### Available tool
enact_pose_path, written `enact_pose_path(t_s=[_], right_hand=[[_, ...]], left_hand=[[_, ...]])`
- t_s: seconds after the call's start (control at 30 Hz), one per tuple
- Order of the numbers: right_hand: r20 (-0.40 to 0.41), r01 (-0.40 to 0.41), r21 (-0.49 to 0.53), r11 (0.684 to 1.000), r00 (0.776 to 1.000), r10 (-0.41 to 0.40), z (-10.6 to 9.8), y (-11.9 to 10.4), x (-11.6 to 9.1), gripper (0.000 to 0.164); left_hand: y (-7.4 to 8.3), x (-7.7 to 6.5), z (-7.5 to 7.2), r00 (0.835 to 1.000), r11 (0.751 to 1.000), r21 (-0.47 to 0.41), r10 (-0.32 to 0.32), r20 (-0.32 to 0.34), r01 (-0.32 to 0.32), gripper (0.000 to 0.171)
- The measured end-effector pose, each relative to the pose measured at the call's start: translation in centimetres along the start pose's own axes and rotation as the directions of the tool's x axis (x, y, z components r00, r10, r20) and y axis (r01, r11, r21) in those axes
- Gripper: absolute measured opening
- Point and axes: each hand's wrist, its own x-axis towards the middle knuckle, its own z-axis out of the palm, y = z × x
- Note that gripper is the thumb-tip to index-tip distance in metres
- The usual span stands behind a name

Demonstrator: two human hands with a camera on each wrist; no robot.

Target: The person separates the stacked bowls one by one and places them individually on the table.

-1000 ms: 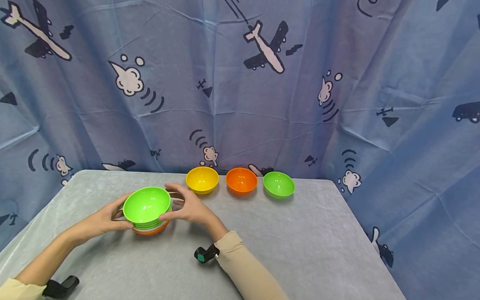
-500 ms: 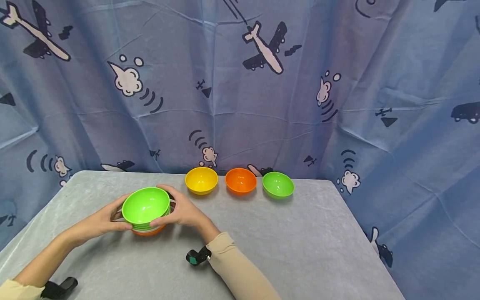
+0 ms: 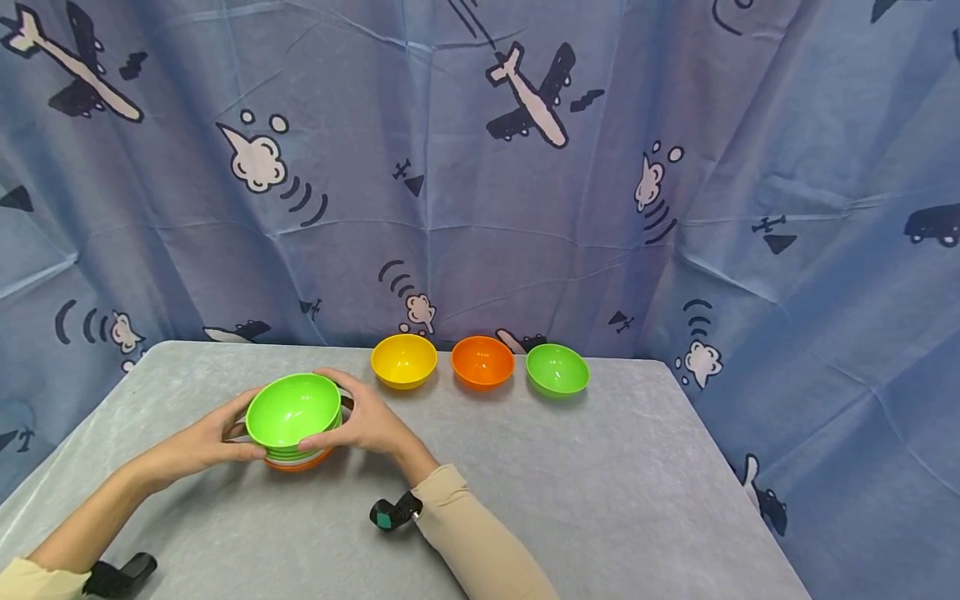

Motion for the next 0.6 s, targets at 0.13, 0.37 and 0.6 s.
enact_pose_path(t_s=[0.13,0.37,0.6], right_hand=[[-0.013,0.015,0.023,1.0,1.0,-0.015,0.0,0.0,0.1,0.087],[-0.039,0.037,0.075,0.996,0.999,-0.034,-0.3,-0.5,0.3,0.093],[-0.055,0.079,0.094,0.992,0.996,-0.074,-1.0,-1.1,0.0,0.093]], left_hand=[[0.0,0.0,0.0,1.0,1.0,-0.001,-0.001,0.0,0.001,0.091],[-0.1,0.0,0.0,1.0,1.0,0.024,-0.015,-0.014,0.015,0.09],[-0.1,0.0,0.1,0.999,0.999,0.019,-0.035,-0.02,0.036,0.091]])
